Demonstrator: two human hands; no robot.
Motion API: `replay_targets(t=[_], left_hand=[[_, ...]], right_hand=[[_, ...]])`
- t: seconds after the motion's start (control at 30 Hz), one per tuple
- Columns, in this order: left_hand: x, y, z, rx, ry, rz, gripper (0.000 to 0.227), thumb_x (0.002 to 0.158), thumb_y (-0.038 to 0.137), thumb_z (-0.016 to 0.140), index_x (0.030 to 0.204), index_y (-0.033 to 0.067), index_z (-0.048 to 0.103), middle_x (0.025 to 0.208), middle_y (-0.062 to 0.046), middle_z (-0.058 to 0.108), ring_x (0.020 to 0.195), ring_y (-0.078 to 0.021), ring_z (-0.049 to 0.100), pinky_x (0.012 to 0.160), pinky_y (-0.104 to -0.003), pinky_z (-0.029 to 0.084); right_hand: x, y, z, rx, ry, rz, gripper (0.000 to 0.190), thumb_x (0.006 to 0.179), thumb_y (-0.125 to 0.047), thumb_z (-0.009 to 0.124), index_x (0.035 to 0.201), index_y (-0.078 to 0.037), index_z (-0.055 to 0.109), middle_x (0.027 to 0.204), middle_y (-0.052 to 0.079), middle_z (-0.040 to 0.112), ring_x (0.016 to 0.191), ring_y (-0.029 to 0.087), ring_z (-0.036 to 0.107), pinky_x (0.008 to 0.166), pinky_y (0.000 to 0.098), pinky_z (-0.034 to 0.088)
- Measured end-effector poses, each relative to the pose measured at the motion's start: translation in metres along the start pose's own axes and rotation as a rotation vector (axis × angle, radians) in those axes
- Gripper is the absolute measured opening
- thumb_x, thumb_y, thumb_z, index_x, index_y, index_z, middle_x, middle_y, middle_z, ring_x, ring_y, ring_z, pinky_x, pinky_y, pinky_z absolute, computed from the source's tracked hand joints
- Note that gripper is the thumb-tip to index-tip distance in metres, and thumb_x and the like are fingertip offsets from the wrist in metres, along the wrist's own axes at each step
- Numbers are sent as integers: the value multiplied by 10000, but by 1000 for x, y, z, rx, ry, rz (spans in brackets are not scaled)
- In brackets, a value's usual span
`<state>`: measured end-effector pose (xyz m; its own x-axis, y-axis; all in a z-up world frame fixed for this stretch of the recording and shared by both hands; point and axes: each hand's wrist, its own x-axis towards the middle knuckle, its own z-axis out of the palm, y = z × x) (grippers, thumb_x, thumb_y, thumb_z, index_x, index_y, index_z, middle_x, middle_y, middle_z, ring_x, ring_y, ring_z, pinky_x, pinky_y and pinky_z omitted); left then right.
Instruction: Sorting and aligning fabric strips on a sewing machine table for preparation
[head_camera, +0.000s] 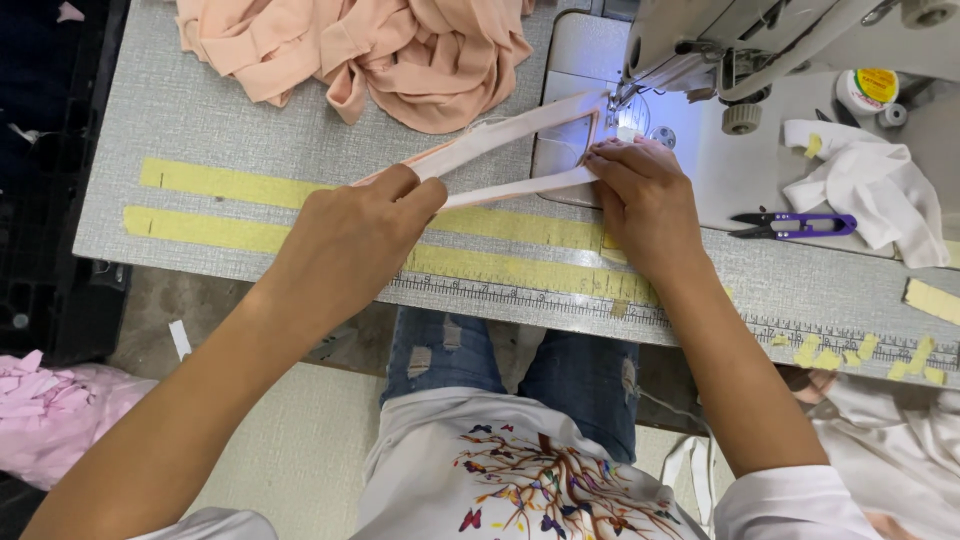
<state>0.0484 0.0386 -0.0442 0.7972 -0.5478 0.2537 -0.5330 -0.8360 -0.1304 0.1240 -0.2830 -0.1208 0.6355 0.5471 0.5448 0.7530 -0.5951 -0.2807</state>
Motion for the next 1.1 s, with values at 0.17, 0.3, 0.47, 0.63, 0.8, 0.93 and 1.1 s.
replay_targets(t=[0.17,0.3,0.47,0.63,0.8,0.93,1.1], left_hand=[[-11,19,-6,50,-80,-29,223,941,140,658,1161,153,624,754,39,633,542,-210,650,400,-348,440],[-16,81,-41,73,-260,253,135,878,66,629,880,187,569,656,51,586,481,-118,609,346,-306,436],[-7,132,-35,-187,-4,496,202,862,-13,607,706,106,655,548,-43,609,429,-120,536,1014,-464,591],[-16,141,-17,-218,14,461,187,783,-28,649,713,137,593,587,-40,582,467,-174,534,543,-310,427],[-16,116,-34,-119,-181,377,164,814,-5,670,822,150,617,639,7,619,464,-159,616,437,-316,488],[-26,91,-38,-34,-144,166,502,780,19,675,1280,27,634,638,61,550,426,-139,566,399,-306,463],[-32,67,-33,-32,-70,70,343,874,44,663,1209,100,613,593,66,509,402,-130,509,368,-307,398]], right_hand=[[-2,2,2,-23,-5,5,217,950,105,710,1148,46,774,1151,169,745,1078,327,702,1037,549,545],[-5,9,5,10,-2,0,240,933,132,679,1148,64,762,1155,189,729,1082,362,691,989,533,555],[-14,-1,-7,47,-42,54,291,904,139,637,1171,83,736,1235,215,689,1129,442,649,983,557,537],[-30,-53,-38,142,-19,-71,149,987,53,696,1136,54,702,1233,225,689,1155,372,674,945,483,546],[-27,-63,-42,148,-73,-106,122,1037,-27,623,1110,2,717,1214,180,714,1215,375,673,1025,497,494],[-24,-54,-33,157,-130,-58,111,1042,-31,600,1087,-29,702,1174,153,713,1224,353,652,1086,511,427],[0,-54,-23,-12,-103,-113,106,1015,-4,681,1100,-54,643,1139,124,640,1117,312,620,1047,491,342]])
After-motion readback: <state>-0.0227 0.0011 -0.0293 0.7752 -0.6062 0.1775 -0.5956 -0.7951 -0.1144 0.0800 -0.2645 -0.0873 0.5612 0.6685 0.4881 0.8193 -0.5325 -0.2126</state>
